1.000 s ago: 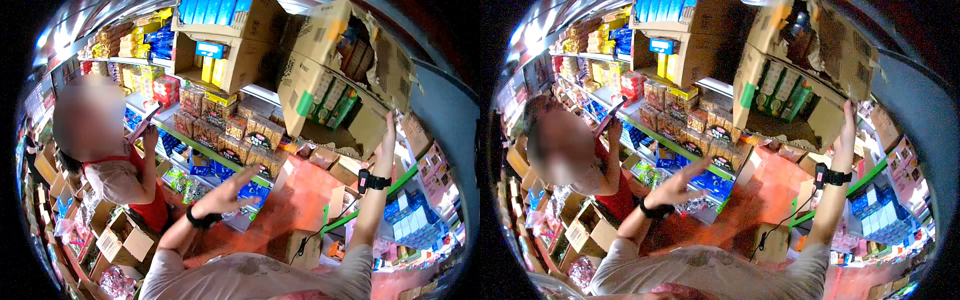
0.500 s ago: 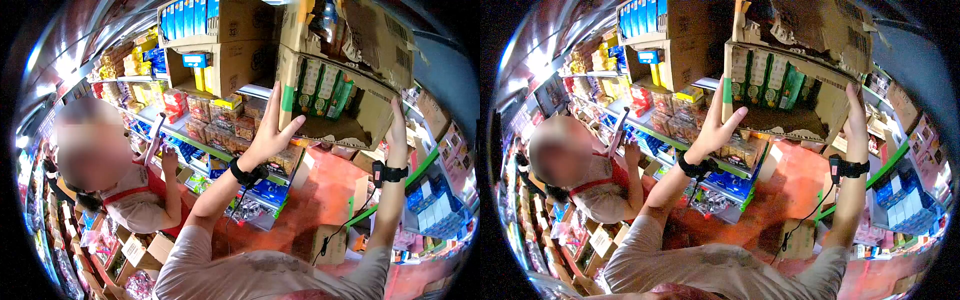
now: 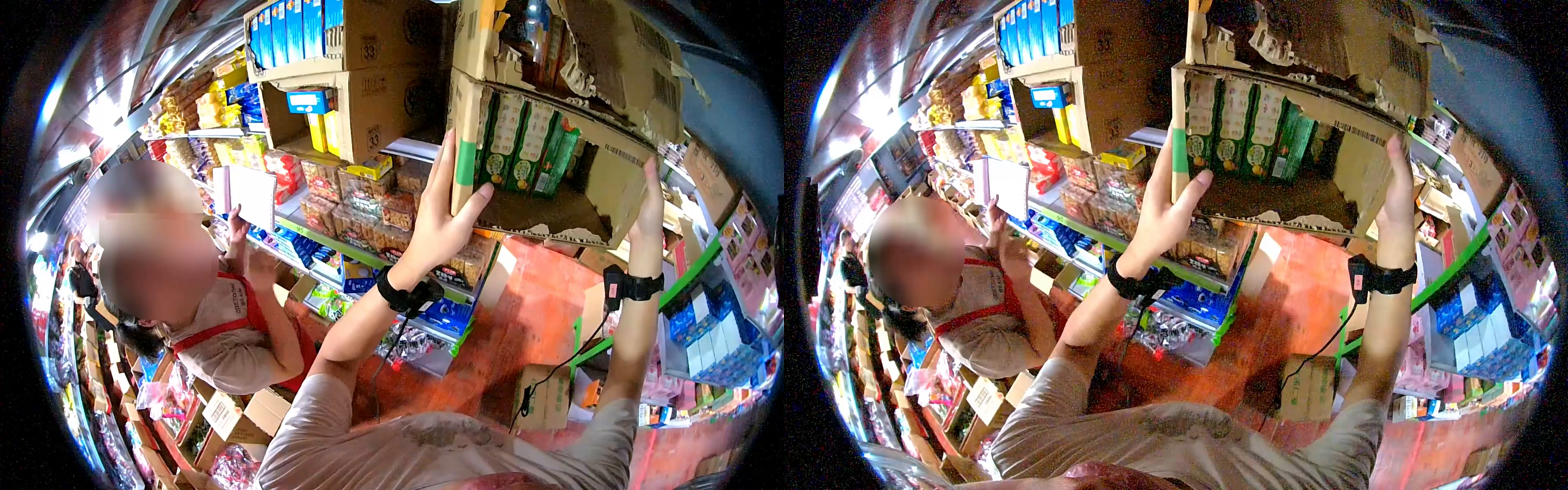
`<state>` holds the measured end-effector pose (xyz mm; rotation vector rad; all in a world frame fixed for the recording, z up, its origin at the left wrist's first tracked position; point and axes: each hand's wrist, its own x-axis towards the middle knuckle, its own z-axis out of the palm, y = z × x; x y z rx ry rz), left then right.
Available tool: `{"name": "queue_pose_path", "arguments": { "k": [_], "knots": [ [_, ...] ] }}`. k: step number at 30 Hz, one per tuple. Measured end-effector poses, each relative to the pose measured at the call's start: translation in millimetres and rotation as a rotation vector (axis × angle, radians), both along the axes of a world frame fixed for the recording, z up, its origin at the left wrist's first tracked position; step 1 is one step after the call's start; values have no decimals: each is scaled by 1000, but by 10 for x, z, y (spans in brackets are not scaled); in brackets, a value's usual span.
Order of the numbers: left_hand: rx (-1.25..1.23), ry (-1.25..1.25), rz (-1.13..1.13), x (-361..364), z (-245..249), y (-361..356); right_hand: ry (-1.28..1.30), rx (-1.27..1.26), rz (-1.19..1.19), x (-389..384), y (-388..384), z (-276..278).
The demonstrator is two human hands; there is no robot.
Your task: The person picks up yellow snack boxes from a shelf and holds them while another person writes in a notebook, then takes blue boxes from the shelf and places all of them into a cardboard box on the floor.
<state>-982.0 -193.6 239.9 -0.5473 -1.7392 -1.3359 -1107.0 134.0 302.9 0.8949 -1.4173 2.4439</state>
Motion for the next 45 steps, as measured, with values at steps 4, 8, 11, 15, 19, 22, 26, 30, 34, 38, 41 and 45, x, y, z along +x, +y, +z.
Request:
{"name": "queue_pose_path", "arguments": {
  "k": [4, 8, 11, 15, 19, 22, 26, 30, 34, 38, 41, 45],
  "knots": [
    [17, 45, -8, -40, 5, 4, 11, 26, 92, -24, 29, 45],
    [0, 53, 45, -18, 91, 9, -23, 33, 70, 40, -12, 105],
    [35, 72, 25, -60, 94, 9, -52, -21, -26, -17, -3, 122],
    [45, 65, 70, -44, 156, 13, -108, -15, -32, 58, -49, 234],
    [141, 160, -31, -130, 395, -74, -97, 26, -151, 202, -216, 622],
    [47, 114, 73, -80, 348, -86, -6, 80, -164, 36, -148, 599],
    [13, 129, 175, 5, 194, 22, 2, 35, -168, -46, 8, 414],
    [45, 74, 166, 65, 169, 91, -76, 14, -177, -13, 62, 378],
    [28, 94, 169, 61, 156, 84, -68, -7, -142, -104, 162, 310],
    [18, 106, 183, 61, 147, 74, -23, -16, -105, -178, 240, 248],
    [14, 84, 181, 76, 160, 43, -58, -11, -137, -154, 211, 246],
    [27, 105, 138, 1, 154, -134, -51, -12, -214, -69, -19, 278]
  ]
}}
